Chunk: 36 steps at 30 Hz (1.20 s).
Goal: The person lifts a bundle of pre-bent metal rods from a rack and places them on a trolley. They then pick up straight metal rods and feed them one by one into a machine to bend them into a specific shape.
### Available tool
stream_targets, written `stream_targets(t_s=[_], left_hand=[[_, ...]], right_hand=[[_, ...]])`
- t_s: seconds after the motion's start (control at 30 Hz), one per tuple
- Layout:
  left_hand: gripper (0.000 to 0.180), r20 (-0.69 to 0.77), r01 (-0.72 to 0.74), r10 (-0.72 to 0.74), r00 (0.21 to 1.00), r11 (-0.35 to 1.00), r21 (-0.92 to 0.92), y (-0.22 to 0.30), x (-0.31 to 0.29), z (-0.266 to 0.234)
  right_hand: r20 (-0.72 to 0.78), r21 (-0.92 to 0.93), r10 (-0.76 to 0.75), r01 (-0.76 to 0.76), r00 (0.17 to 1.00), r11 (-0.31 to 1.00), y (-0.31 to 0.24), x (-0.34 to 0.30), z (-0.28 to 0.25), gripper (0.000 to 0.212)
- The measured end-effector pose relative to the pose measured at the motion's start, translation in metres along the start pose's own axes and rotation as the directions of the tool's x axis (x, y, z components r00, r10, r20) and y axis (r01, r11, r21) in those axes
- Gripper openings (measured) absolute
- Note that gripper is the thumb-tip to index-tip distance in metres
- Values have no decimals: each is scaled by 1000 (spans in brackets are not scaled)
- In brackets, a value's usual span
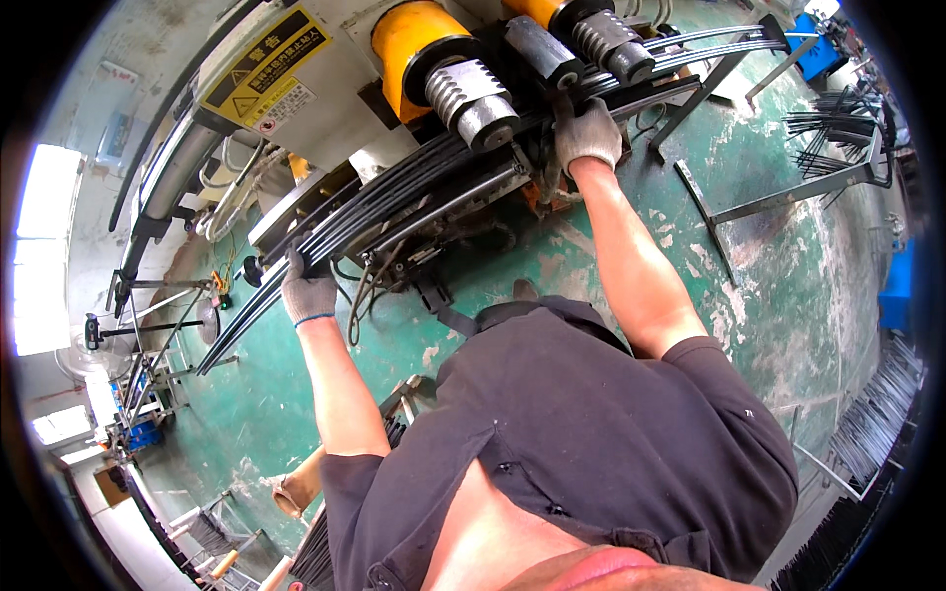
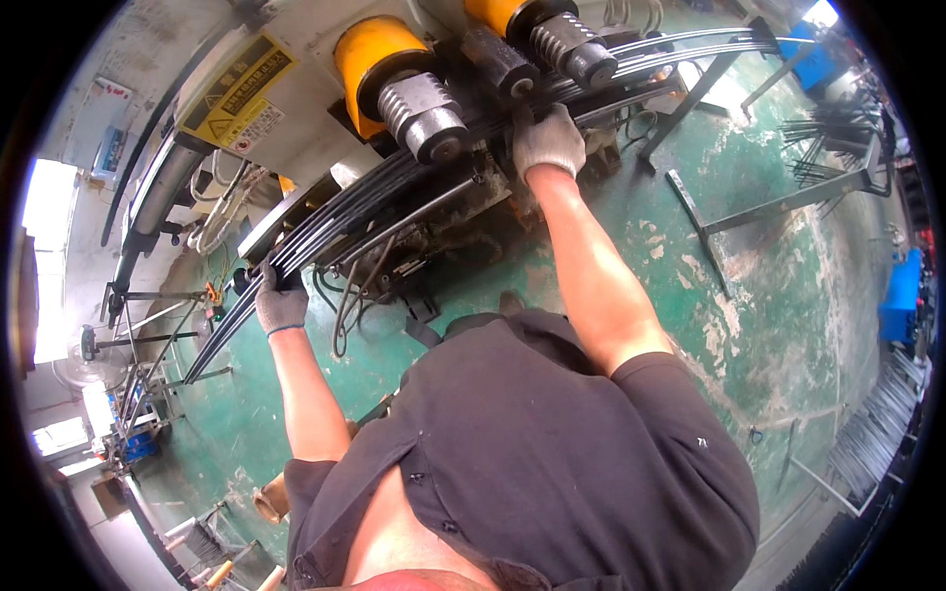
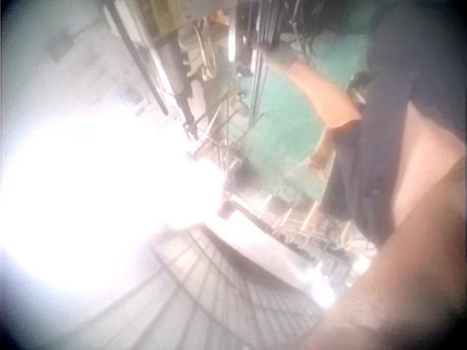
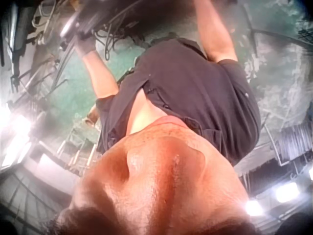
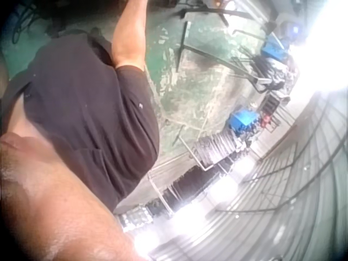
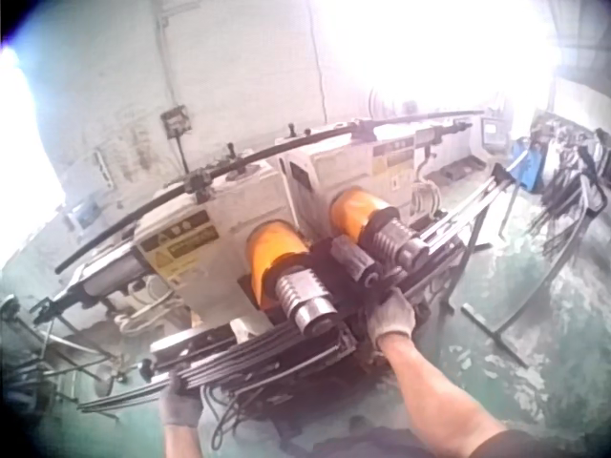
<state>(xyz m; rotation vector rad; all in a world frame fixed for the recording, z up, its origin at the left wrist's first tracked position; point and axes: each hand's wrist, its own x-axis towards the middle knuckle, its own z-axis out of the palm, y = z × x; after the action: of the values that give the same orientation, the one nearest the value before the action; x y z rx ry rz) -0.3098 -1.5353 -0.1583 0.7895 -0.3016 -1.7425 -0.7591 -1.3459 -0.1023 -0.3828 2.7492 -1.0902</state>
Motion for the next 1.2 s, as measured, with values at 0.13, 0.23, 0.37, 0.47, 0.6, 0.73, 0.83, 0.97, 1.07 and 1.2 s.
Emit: stream_targets(t_s=[0.13,0.23,0.37,0.47,0.6,0.73,0.83,0.97,1.07,1.2], left_hand=[[26,-104,-5,19,994,991,134,4,5,14],[27,-209,-7,45,977,983,183,5,15,20],[29,-38,-13,17,999,994,110,-3,9,21],[31,-30,39,-38,999,998,43,-9,13,10],[31,-44,6,-4,999,999,33,-16,11,-4],[37,7,-22,22,1000,1000,7,-10,7,14],[43,9,-70,70,997,997,21,-1,1,21],[40,-127,-113,111,986,994,-6,5,6,11],[39,3,-175,179,984,959,221,-9,8,9],[36,91,-222,203,975,884,411,-45,3,17]], right_hand=[[-4,-11,28,-28,1000,1000,-10,-4,-6,63],[-78,52,19,-15,997,999,-8,-1,-2,59],[85,557,107,-136,991,819,14,29,24,46],[260,764,151,-299,954,571,11,35,27,41],[87,661,116,-144,989,736,4,32,29,40],[88,667,205,-210,975,715,-16,10,10,41],[74,672,206,-201,976,713,-2,19,24,45],[152,765,178,-230,972,602,31,27,40,37],[219,844,183,-280,958,457,53,9,34,30],[264,751,185,-323,946,576,74,-24,34,32]])
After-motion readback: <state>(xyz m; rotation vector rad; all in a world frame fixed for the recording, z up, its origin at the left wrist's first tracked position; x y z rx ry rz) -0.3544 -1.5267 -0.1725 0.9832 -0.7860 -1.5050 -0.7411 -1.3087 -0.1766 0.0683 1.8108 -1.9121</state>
